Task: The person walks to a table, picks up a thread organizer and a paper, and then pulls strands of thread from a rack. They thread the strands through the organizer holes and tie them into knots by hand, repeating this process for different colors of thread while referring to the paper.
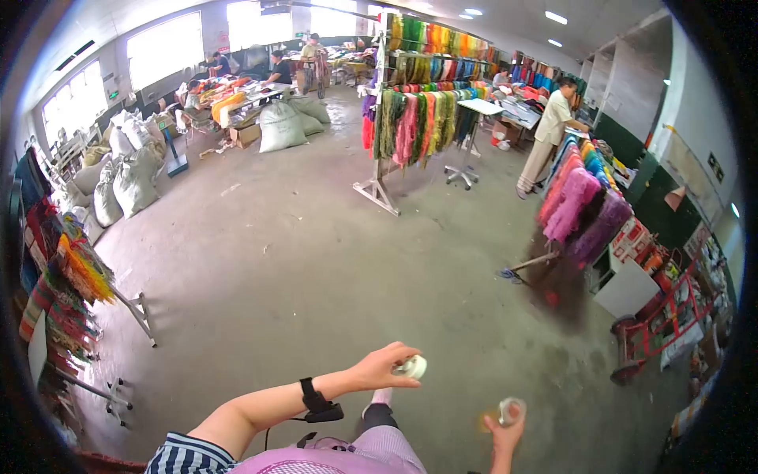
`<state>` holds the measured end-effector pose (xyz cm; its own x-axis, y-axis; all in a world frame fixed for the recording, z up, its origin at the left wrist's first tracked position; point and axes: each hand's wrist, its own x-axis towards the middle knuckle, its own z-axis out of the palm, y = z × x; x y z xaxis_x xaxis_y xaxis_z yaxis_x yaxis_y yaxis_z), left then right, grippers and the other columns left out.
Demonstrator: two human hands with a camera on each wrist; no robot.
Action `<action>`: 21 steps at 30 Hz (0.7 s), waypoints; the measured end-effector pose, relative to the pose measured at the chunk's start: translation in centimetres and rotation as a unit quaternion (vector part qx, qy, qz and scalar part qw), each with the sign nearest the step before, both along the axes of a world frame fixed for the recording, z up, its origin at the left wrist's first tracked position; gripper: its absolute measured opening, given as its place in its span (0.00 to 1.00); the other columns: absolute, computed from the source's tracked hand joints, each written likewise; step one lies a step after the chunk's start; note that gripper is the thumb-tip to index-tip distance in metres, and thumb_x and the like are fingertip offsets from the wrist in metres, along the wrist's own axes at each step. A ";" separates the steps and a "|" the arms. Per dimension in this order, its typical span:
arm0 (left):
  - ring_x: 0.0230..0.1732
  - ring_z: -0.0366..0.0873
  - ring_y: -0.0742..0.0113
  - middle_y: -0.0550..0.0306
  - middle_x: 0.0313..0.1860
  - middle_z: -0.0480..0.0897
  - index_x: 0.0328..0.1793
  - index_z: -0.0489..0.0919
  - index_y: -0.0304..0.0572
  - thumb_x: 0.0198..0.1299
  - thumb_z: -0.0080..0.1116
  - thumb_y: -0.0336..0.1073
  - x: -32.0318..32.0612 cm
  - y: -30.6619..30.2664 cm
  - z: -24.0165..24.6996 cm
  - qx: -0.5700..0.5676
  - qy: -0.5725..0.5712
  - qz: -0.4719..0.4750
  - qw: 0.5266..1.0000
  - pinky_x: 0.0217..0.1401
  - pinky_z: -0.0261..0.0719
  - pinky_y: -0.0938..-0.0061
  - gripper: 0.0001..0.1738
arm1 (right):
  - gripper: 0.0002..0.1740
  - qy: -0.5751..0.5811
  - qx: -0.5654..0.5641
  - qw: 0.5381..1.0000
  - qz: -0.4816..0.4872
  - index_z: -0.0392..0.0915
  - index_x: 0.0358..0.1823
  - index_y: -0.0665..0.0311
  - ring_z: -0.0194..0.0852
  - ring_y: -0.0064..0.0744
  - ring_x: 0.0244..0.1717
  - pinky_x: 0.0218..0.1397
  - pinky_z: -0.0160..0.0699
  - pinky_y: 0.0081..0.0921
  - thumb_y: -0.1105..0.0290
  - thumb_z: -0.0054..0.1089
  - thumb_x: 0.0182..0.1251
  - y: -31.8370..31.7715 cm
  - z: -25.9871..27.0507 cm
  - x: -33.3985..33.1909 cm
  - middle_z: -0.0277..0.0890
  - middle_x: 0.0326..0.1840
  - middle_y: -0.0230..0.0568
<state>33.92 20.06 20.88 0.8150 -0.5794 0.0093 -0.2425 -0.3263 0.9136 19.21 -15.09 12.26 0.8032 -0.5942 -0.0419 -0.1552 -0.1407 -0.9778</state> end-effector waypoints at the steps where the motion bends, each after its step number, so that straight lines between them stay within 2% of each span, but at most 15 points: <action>1: 0.52 0.76 0.58 0.51 0.53 0.75 0.66 0.72 0.46 0.53 0.71 0.51 2.6 -0.2 1.0 -0.013 -0.032 -0.003 0.999 0.58 0.76 0.68 0.37 | 0.44 -0.010 -0.002 0.998 0.061 0.69 0.60 0.63 0.72 0.32 0.57 0.59 0.75 0.31 0.82 0.78 0.36 1.2 0.3 4.6 0.71 0.55 0.35; 3: 0.52 0.76 0.57 0.50 0.52 0.75 0.67 0.72 0.46 0.53 0.71 0.51 7.3 -0.6 2.0 -0.024 -0.060 0.000 0.998 0.58 0.76 0.67 0.37 | 0.44 -0.022 -0.020 0.993 0.115 0.69 0.60 0.63 0.72 0.32 0.56 0.60 0.74 0.30 0.80 0.80 0.35 4.5 0.4 13.6 0.72 0.56 0.36; 5: 0.52 0.77 0.55 0.50 0.51 0.76 0.65 0.72 0.46 0.54 0.70 0.50 12.5 -0.6 3.4 -0.067 -0.137 0.041 0.987 0.56 0.76 0.65 0.35 | 0.43 -0.032 -0.054 0.974 0.219 0.70 0.59 0.64 0.74 0.31 0.56 0.60 0.75 0.30 0.78 0.81 0.36 8.6 3.3 21.8 0.75 0.55 0.39; 8: 0.52 0.77 0.52 0.50 0.50 0.76 0.62 0.72 0.45 0.53 0.70 0.50 20.1 1.7 5.5 -0.003 -0.157 0.044 0.987 0.54 0.76 0.62 0.33 | 0.43 -0.026 -0.070 0.960 0.271 0.70 0.59 0.64 0.76 0.30 0.54 0.58 0.76 0.30 0.73 0.84 0.36 14.9 5.8 32.7 0.76 0.55 0.38; 9: 0.52 0.77 0.52 0.50 0.50 0.76 0.62 0.72 0.45 0.53 0.70 0.50 22.4 2.7 6.0 -0.003 -0.155 0.043 0.987 0.54 0.76 0.62 0.33 | 0.43 -0.050 -0.068 0.945 0.316 0.71 0.58 0.63 0.76 0.30 0.53 0.57 0.77 0.31 0.71 0.84 0.36 16.9 6.3 35.9 0.77 0.54 0.38; 10: 0.51 0.77 0.52 0.51 0.50 0.76 0.60 0.73 0.45 0.52 0.71 0.49 24.8 4.0 6.5 0.009 -0.180 0.076 0.981 0.53 0.77 0.62 0.32 | 0.42 -0.073 -0.068 0.928 0.360 0.72 0.57 0.62 0.77 0.29 0.53 0.57 0.77 0.31 0.69 0.84 0.36 18.7 6.8 39.2 0.78 0.53 0.38; 11: 0.50 0.77 0.52 0.52 0.49 0.76 0.58 0.74 0.45 0.51 0.71 0.49 27.0 5.2 6.7 0.022 -0.202 0.110 0.973 0.51 0.77 0.62 0.31 | 0.42 -0.070 -0.070 0.928 0.360 0.72 0.57 0.62 0.77 0.29 0.53 0.57 0.77 0.31 0.69 0.84 0.36 20.4 7.2 42.3 0.78 0.53 0.38; 13: 0.50 0.78 0.52 0.52 0.48 0.76 0.58 0.74 0.46 0.50 0.71 0.48 31.6 8.0 6.7 0.043 -0.226 0.140 0.963 0.50 0.78 0.62 0.31 | 0.41 -0.034 -0.072 0.900 0.429 0.74 0.56 0.62 0.78 0.32 0.52 0.56 0.77 0.31 0.65 0.84 0.36 24.0 7.3 47.9 0.79 0.51 0.39; 15: 0.48 0.78 0.54 0.54 0.46 0.76 0.56 0.75 0.46 0.47 0.72 0.48 36.5 11.1 6.1 0.083 -0.281 0.186 0.938 0.47 0.78 0.63 0.31 | 0.41 -0.026 -0.089 0.890 0.446 0.74 0.56 0.61 0.79 0.34 0.52 0.55 0.77 0.32 0.63 0.84 0.36 27.7 7.2 53.4 0.79 0.50 0.40; 17: 0.47 0.78 0.54 0.54 0.46 0.77 0.55 0.75 0.45 0.47 0.72 0.48 41.6 14.6 5.4 0.105 -0.303 0.192 0.928 0.47 0.78 0.63 0.31 | 0.41 -0.029 -0.101 0.882 0.459 0.74 0.54 0.62 0.80 0.40 0.50 0.53 0.77 0.36 0.60 0.84 0.35 31.3 6.0 58.6 0.80 0.48 0.43; 21: 0.45 0.78 0.53 0.54 0.44 0.76 0.54 0.76 0.44 0.46 0.72 0.48 51.8 21.2 4.1 0.139 -0.332 0.180 0.915 0.47 0.78 0.63 0.31 | 0.40 -0.015 -0.148 0.860 0.487 0.74 0.51 0.63 0.80 0.44 0.49 0.51 0.77 0.38 0.57 0.83 0.34 37.8 6.2 69.2 0.80 0.47 0.45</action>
<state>85.68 41.23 25.00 0.8212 -0.3291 0.4661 -0.5457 -0.6915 0.4733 88.42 22.70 18.49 0.9243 0.3810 0.0244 0.2020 -0.4338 -0.8781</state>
